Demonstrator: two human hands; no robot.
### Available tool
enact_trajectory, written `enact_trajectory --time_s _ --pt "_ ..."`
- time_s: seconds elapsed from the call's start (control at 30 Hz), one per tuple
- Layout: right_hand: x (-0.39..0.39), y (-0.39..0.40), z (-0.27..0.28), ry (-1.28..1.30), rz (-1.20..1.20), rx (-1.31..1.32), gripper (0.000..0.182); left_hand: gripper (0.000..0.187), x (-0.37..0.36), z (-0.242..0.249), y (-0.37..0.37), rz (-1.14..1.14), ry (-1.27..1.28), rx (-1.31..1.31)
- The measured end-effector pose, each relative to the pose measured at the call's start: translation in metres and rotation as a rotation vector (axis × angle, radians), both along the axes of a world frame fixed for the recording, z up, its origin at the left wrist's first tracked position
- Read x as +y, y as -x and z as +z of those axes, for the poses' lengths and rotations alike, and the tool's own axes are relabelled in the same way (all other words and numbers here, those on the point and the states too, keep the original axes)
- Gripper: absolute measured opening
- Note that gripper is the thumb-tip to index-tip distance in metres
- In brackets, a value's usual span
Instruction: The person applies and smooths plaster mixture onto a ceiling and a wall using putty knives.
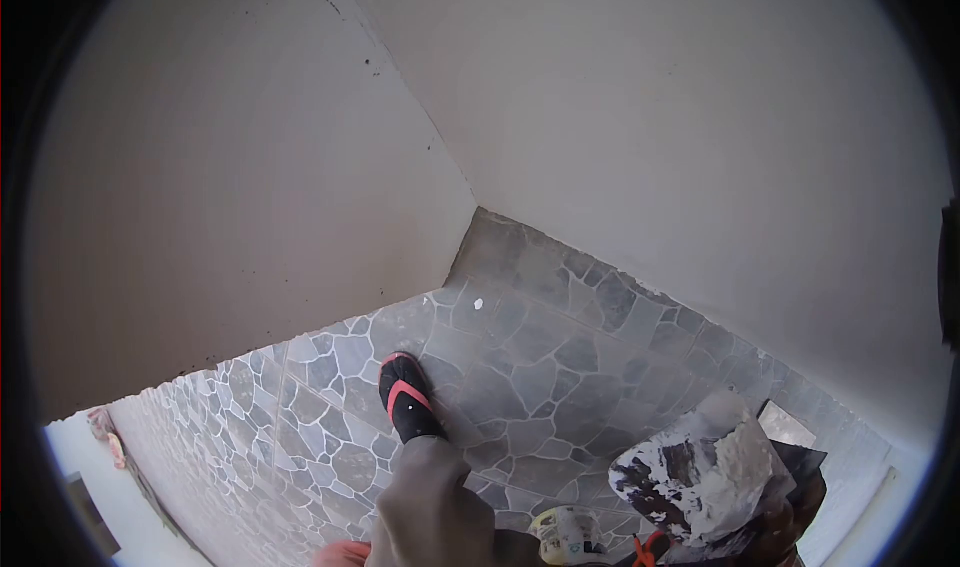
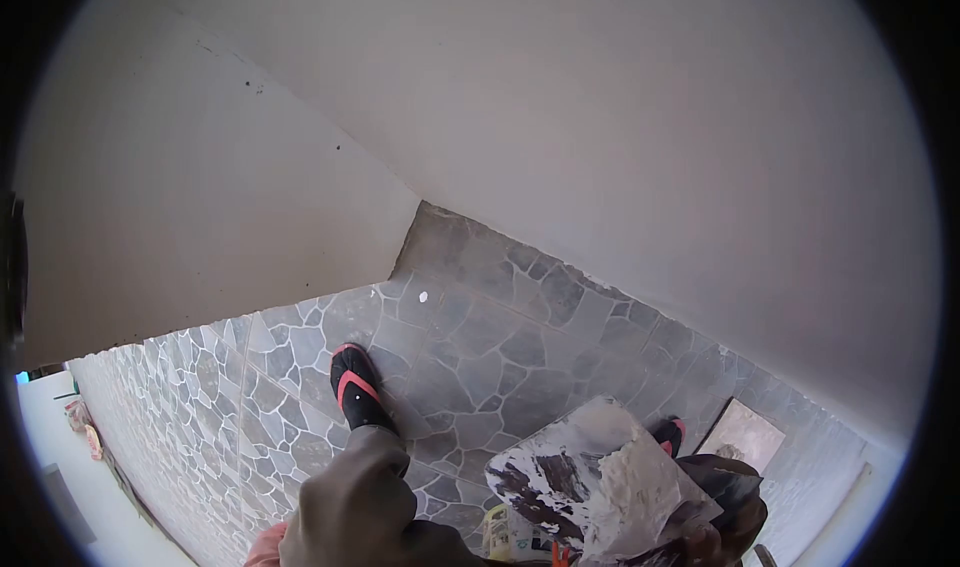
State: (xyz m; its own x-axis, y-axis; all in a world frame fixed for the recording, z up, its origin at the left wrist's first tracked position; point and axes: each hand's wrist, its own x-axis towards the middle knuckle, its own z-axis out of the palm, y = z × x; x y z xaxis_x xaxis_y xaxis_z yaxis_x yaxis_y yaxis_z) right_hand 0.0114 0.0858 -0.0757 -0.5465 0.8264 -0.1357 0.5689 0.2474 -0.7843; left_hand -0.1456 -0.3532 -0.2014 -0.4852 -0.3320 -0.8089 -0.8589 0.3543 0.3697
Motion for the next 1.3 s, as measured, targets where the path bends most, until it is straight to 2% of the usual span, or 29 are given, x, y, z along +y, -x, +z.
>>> enact_trajectory --time_s 0.23,0.43,0.53,0.6,0.73,0.83,0.87,1.03,1.13,1.3 --pt "-0.042 0.019 0.016 -0.044 -0.029 -0.047 0.045 0.056 0.011 -0.018 0.064 -0.117 -0.054 -0.025" --pt "-0.066 0.031 0.031 -0.07 0.045 -0.057 0.044 0.057 0.042 -0.046 0.089 -0.258 -0.145 -0.099" --pt "-0.069 0.051 0.042 0.01 0.043 -0.039 0.045 0.057 0.056 -0.061 0.091 -0.331 -0.196 -0.131" --pt "-0.067 0.049 0.046 -0.035 0.123 -0.094 0.044 0.057 0.064 -0.071 0.089 -0.369 -0.235 -0.155" --pt "-0.071 0.055 0.05 0.104 0.085 0.104 0.035 0.057 0.071 -0.087 0.081 -0.408 -0.276 -0.208" --pt "-0.075 0.051 0.056 0.202 0.076 0.124 0.033 0.057 0.077 -0.09 0.075 -0.429 -0.306 -0.223" --pt "-0.074 0.05 0.056 0.149 0.127 0.164 0.03 0.058 0.077 -0.091 0.073 -0.434 -0.315 -0.223" --pt "-0.078 0.037 0.082 0.2 0.106 0.146 0.033 0.058 0.086 -0.094 0.066 -0.463 -0.331 -0.253" --pt "-0.072 0.026 0.069 0.262 0.049 0.297 0.035 0.058 0.094 -0.096 0.066 -0.47 -0.319 -0.262" --pt "-0.054 0.022 0.066 0.257 0.072 0.226 0.031 0.058 0.108 -0.101 0.067 -0.501 -0.285 -0.276"
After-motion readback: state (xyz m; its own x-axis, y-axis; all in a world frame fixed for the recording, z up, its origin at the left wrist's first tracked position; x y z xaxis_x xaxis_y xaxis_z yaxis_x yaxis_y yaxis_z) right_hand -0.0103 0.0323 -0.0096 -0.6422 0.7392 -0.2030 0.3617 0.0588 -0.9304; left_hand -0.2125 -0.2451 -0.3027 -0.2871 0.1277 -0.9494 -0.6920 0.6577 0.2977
